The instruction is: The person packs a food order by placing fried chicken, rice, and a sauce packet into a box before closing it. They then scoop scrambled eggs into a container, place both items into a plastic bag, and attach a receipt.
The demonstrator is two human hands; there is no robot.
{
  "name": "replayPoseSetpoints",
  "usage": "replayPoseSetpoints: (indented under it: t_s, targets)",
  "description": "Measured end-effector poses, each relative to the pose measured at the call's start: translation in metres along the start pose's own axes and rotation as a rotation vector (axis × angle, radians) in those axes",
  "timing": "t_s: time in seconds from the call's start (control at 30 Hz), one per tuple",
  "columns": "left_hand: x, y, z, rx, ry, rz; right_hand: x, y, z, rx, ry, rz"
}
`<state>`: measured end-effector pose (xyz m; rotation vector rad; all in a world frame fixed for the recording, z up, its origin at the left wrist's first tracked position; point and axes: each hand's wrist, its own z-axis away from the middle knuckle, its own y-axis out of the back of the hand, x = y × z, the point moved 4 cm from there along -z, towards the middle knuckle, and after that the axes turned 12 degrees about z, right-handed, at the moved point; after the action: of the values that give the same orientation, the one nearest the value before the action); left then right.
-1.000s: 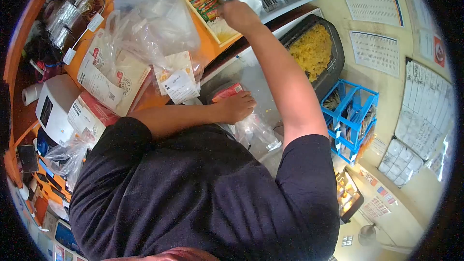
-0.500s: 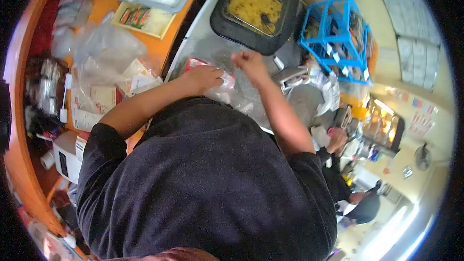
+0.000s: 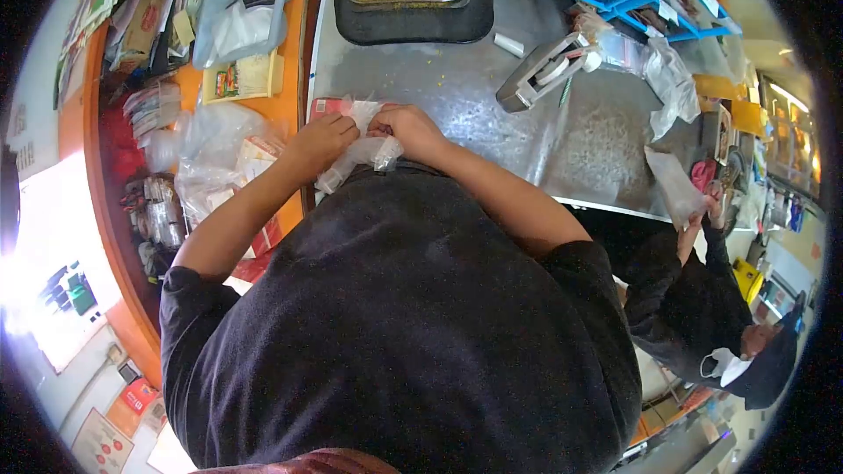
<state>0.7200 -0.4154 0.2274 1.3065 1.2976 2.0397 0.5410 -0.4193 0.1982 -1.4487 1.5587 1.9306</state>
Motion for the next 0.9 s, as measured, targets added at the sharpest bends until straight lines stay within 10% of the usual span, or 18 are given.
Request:
replayPoseSetpoints:
  t_s: [0.43, 0.63, 0.9]
  targets:
    - [-0.046, -0.005, 0.008, 0.29, 0.57, 0.429, -0.01, 0.007, 0.005, 0.154, -0.068, 0.067]
    - [-0.053, -0.036, 0.02, 0.585, 0.932, 1.577, -0.008, -0.011, -0.002, 0.11, 0.057, 0.084]
    - [-0.043, -0.063, 0.029, 0.698, 0.901, 1.872, -0.003, -0.027, -0.022, -0.031, -0.047, -0.099]
